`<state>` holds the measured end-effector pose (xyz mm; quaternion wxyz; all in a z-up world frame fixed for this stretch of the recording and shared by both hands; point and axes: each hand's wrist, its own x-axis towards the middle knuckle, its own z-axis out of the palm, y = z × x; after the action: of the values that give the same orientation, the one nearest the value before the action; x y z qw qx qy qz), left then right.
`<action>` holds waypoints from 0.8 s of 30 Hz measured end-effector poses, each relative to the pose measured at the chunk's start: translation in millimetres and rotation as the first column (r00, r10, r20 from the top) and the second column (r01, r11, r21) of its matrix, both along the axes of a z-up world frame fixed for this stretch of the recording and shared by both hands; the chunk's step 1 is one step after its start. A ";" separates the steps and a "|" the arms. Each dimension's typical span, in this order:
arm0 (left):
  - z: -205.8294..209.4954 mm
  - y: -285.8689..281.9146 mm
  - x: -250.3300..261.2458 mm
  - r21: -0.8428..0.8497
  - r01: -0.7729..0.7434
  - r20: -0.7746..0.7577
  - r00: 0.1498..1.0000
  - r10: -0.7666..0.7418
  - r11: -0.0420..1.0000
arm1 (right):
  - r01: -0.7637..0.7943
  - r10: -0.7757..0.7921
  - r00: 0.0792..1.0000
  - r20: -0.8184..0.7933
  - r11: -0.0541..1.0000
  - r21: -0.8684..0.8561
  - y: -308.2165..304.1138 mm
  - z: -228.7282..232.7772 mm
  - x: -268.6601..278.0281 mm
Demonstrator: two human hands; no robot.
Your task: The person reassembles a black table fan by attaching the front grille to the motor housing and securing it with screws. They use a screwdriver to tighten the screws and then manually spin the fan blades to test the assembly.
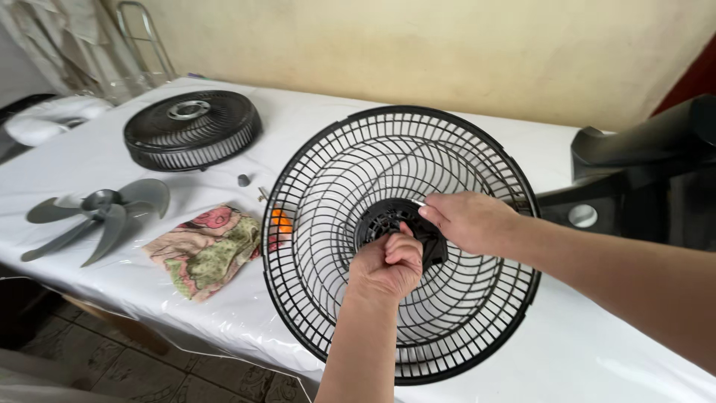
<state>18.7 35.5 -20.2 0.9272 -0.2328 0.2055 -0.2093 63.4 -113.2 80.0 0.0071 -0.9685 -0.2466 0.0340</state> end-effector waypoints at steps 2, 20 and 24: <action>-0.3 -3.2 2.2 -0.036 0.007 0.005 1.000 -0.007 0.999 | -0.001 0.002 1.000 0.011 0.997 -0.078 1.2 6.8 -8.1; -10.2 -15.9 -0.8 -0.285 -0.152 0.053 0.983 0.174 0.946 | -0.118 0.175 0.974 0.144 0.934 -0.337 33.6 36.3 -17.6; -10.8 -18.3 -1.8 -0.278 -0.164 0.061 0.980 0.188 0.946 | -0.144 0.205 0.968 0.141 0.923 -0.358 38.6 42.5 -17.9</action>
<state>16.8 17.2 -31.0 0.9095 -0.3659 0.1129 -0.1618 45.5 -74.6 122.5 -0.1875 -0.9279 -0.3220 -0.0085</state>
